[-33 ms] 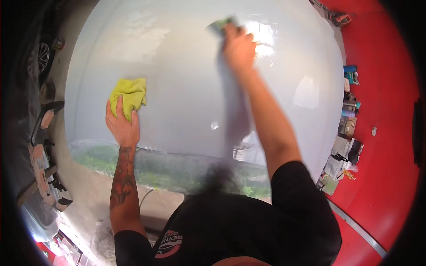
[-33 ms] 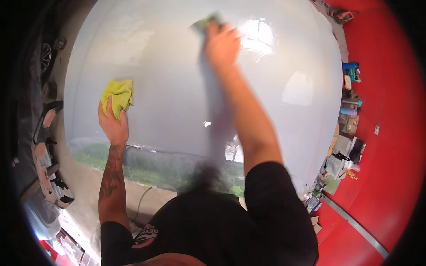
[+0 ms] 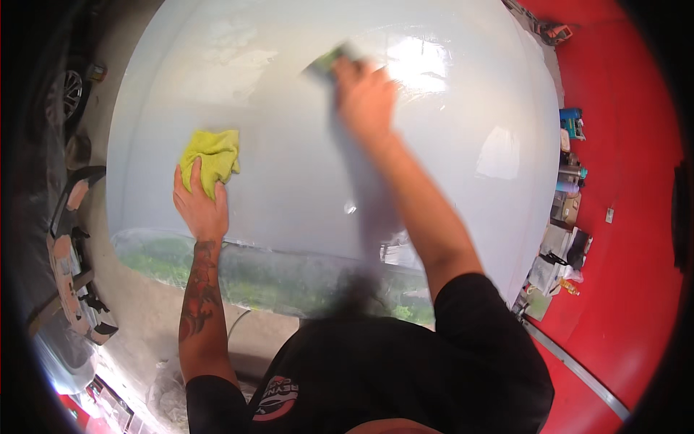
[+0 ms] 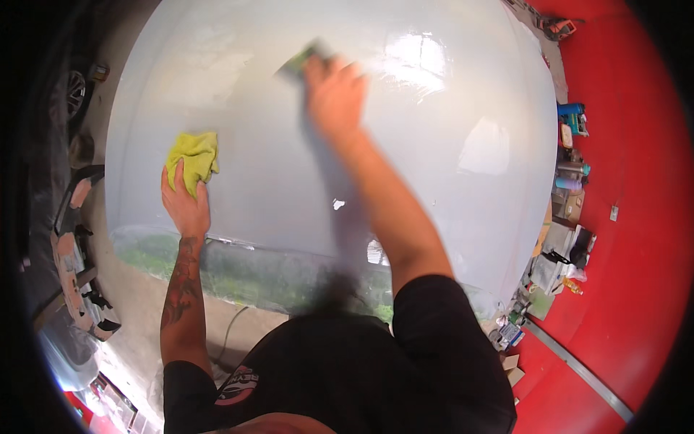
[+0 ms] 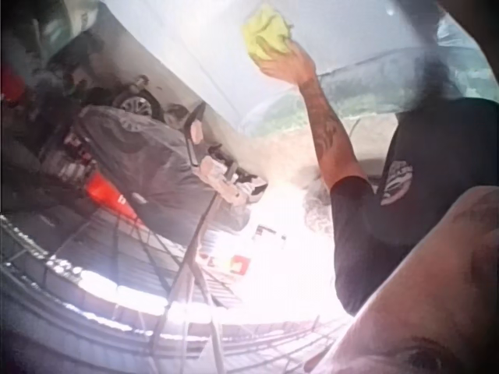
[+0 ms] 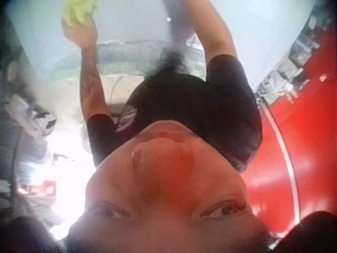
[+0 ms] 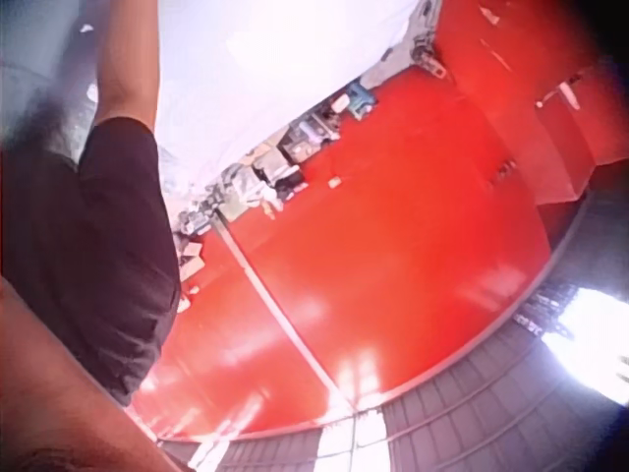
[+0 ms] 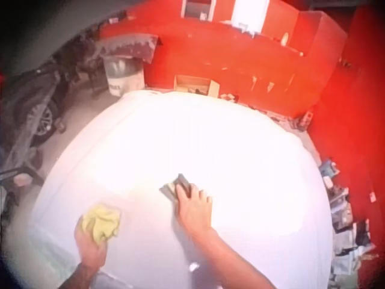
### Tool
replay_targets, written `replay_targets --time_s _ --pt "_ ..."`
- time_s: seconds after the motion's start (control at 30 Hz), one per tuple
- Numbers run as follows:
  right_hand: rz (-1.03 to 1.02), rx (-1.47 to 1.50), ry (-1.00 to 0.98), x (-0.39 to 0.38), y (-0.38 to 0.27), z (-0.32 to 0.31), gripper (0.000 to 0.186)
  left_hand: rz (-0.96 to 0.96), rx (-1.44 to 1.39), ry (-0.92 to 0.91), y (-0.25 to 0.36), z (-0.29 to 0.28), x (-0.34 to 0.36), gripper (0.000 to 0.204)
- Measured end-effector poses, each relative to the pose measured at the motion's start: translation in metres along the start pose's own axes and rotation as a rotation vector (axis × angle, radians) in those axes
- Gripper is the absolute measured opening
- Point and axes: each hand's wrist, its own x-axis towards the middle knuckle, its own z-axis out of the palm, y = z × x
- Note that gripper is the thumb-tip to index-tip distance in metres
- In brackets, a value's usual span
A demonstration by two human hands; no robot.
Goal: The person sands the surface of a car hood using sandpaper and a sanding block while wiping it with a cloth.
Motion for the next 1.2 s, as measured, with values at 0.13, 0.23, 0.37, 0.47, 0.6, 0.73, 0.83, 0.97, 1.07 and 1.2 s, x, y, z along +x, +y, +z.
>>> replay_targets --time_s 0.13,0.23,0.37,0.47,0.6,0.73,0.83,0.97,1.07,1.2 --pt "-0.335 0.198 0.005 -0.065 -0.048 0.028 0.043 0.016 -0.009 -0.012 0.000 -0.001 0.001 0.064" --pt "-0.229 0.102 0.261 -0.027 0.056 0.030 0.042 0.008 -0.017 -0.015 -0.001 0.001 0.001 0.065" --pt "0.524 -0.236 0.180 0.033 0.191 -0.006 0.039 0.012 -0.010 0.001 -0.003 0.002 -0.001 0.065" --pt "0.489 -0.190 0.184 0.025 0.149 -0.025 0.036 0.018 -0.019 0.011 -0.001 0.002 -0.001 0.065" --pt "-0.086 0.025 0.033 -0.045 -0.002 -0.015 0.041 -0.047 0.016 -0.051 0.001 0.000 0.002 0.065" --pt "-0.252 0.164 0.043 -0.075 0.017 -0.006 0.044 0.002 -0.015 -0.022 0.001 0.001 0.003 0.065" --pt "-0.031 0.035 0.255 -0.043 0.139 -0.016 0.041 -0.020 -0.024 -0.022 -0.002 0.002 0.000 0.065" --pt "0.489 -0.263 0.255 -0.023 0.206 -0.028 0.037 0.010 -0.026 0.007 -0.003 0.004 0.000 0.065" --pt "0.297 -0.109 0.326 -0.060 0.118 -0.017 0.042 0.019 -0.020 0.016 0.000 0.003 0.003 0.065" --pt "0.122 0.087 0.113 -0.142 -0.002 -0.005 0.045 0.023 0.017 0.005 0.002 0.000 0.003 0.063"
